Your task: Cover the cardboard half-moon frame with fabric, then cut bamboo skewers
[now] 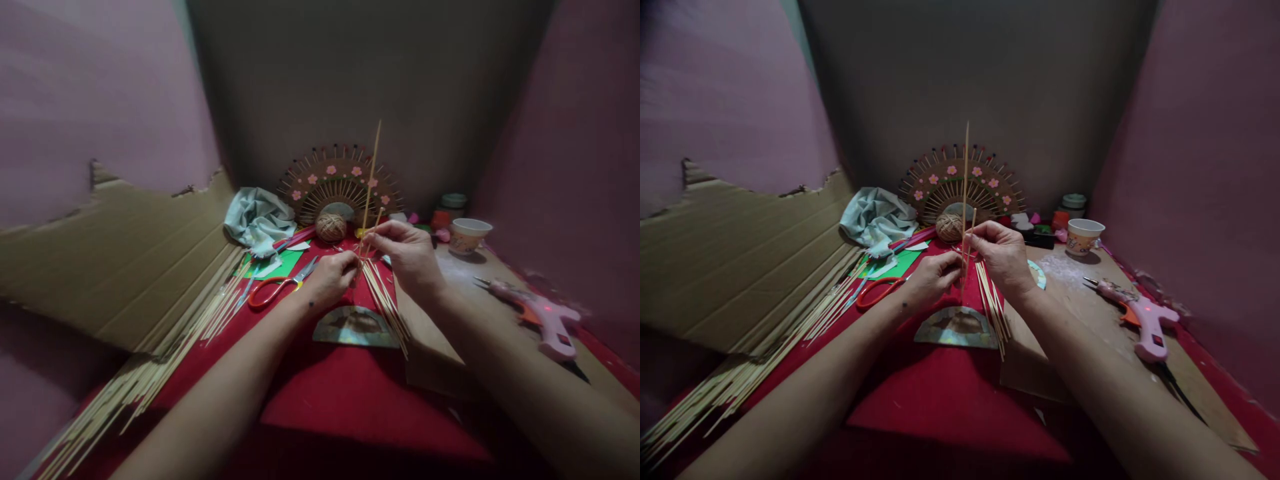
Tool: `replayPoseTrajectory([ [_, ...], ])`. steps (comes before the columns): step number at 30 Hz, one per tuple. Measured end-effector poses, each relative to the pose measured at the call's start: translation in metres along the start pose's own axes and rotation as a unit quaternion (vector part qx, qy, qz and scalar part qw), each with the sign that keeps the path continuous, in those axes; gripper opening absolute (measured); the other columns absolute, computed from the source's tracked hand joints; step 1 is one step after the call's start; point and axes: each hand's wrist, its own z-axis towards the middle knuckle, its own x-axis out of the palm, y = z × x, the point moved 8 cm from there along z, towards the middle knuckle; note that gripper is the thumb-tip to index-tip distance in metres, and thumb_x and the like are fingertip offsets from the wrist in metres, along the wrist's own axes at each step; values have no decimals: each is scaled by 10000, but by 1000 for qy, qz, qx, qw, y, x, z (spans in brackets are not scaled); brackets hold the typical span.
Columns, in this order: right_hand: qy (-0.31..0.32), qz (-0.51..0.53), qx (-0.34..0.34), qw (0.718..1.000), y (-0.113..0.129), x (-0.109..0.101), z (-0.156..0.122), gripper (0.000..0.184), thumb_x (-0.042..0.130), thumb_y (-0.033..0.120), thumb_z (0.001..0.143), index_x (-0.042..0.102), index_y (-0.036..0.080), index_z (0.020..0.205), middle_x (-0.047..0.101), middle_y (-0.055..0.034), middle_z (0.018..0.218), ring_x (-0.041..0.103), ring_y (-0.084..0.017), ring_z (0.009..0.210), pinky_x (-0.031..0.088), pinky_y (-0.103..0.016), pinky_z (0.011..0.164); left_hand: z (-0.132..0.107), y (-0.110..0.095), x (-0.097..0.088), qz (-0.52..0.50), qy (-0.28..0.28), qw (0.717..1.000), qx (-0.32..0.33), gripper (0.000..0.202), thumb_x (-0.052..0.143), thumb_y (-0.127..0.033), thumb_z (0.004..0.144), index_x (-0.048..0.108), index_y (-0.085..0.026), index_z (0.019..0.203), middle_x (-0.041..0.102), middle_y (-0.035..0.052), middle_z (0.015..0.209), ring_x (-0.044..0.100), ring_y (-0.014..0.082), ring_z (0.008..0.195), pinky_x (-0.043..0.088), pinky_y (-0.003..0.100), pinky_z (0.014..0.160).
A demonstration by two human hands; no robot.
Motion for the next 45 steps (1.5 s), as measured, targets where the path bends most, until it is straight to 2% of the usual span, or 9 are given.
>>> replayPoseTrajectory([
  [8,-16,-45,-26,999,7,3,-5,128,710,274,661,652,164,692,616,17,588,547,-85,530,450,-198,484,-4,-7,-1,31,29,999,34,104,448,-102,800,496,-165,733,564,-18,652,513,96,595,394,207,597],
  [12,-3,-29,-17,999,3,6,-5,108,711,232,648,659,162,712,628,16,607,553,-87,544,444,-197,487,-7,-4,1,34,28,999,27,94,440,-143,831,498,-167,763,566,-19,653,507,96,581,386,206,586],
  [15,0,-29,-9,1000,-1,7,-5,95,716,212,635,661,161,695,630,17,612,536,-79,527,436,-197,481,-8,1,8,34,42,998,16,95,454,-116,811,537,-161,811,585,-12,669,525,104,599,389,205,588],
  [17,2,-34,-14,999,0,8,-5,95,718,209,632,667,163,697,624,21,605,519,-73,507,428,-200,478,-8,4,11,46,49,998,9,98,477,-107,793,559,-158,779,593,-7,661,532,111,608,389,206,586],
  [19,14,-34,-26,999,3,11,-5,113,711,208,642,682,168,744,610,31,585,504,-69,487,420,-204,475,-8,6,12,54,49,997,5,108,486,-119,797,567,-157,736,594,-5,636,533,113,600,391,209,587],
  [23,39,-42,-42,997,6,16,-4,166,687,214,669,693,172,830,586,45,562,485,-64,461,410,-206,465,-7,8,11,50,50,997,0,103,499,-142,802,594,-153,761,618,2,653,545,112,604,398,206,595],
  [30,49,-70,-18,996,-5,13,-6,92,681,241,677,650,156,692,584,29,562,485,-71,465,399,-198,441,-8,16,19,62,75,995,-2,80,532,-152,785,605,-148,753,587,-19,632,511,100,578,369,196,572],
  [37,42,-80,-33,995,-3,10,-9,50,661,207,698,632,168,686,569,37,591,469,-66,521,390,-195,497,-7,18,20,68,83,994,-11,82,545,-120,765,616,-151,737,623,2,701,546,119,653,377,204,626],
  [45,36,-56,-8,998,-6,11,-8,60,668,225,701,676,169,723,644,10,667,553,-89,618,437,-218,601,-10,21,26,87,103,991,-17,115,518,-111,758,581,-154,672,588,-9,618,503,106,562,345,192,541],
])
